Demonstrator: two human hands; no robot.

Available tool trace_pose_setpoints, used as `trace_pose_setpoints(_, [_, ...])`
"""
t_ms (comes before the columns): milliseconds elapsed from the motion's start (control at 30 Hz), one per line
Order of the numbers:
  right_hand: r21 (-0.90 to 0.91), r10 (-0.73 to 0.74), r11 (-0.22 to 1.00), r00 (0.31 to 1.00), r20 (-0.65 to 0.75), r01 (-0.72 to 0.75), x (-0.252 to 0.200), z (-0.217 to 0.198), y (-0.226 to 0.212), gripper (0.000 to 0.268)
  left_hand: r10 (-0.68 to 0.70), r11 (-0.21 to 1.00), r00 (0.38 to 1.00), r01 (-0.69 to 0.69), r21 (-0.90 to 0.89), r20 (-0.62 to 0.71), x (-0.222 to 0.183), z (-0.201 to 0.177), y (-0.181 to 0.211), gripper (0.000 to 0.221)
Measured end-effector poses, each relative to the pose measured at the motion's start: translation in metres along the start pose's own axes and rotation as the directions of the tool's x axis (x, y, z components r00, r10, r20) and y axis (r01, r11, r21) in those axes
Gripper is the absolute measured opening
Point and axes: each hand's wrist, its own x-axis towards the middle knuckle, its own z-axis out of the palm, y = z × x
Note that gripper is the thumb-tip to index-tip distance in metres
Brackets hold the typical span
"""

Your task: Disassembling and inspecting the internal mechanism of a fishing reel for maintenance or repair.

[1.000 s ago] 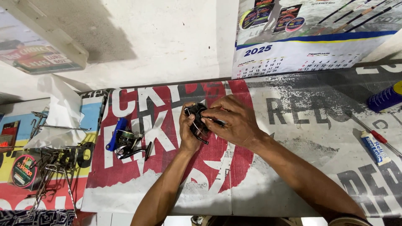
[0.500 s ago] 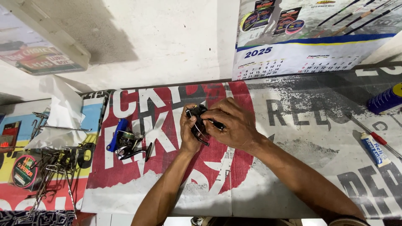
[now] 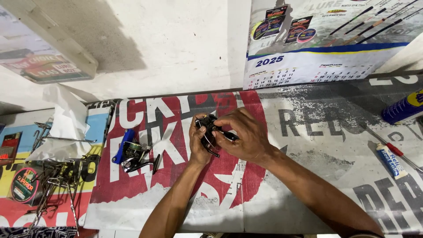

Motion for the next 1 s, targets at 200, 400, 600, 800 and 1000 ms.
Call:
trace_pose_setpoints(200, [-0.069,-0.045,0.997,0.999,0.014,0.046,-0.006,0.006,0.002,0.017,0.008,0.997,1.0,-0.008,-0.072,0.009,-0.003,0.001,-0.007,0.033])
trace_pose_setpoints(400, [-0.057,-0.052,0.997,0.998,0.024,0.053,-0.008,0.001,0.006,0.026,-0.002,1.0,0.999,0.001,0.007,0.04,-0.003,0.0,-0.001,0.036])
trace_pose_setpoints(600, [-0.068,-0.095,0.993,0.995,0.01,0.096,-0.005,0.001,0.004,0.02,0.036,0.998,0.999,-0.035,-0.058,0.031,0.003,-0.016,-0.017,0.036])
trace_pose_setpoints(800, [-0.117,-0.087,0.989,0.995,0.049,0.092,-0.001,0.001,-0.004,0.024,0.055,0.995,0.998,-0.053,-0.079,0.03,-0.001,-0.003,-0.012,0.035])
trace_pose_setpoints(1000, [-0.079,-0.058,0.995,0.998,0.03,0.06,-0.003,0.002,0.003,0.028,0.033,0.997,0.998,-0.03,-0.069,0.048,-0.002,-0.001,-0.007,0.033])
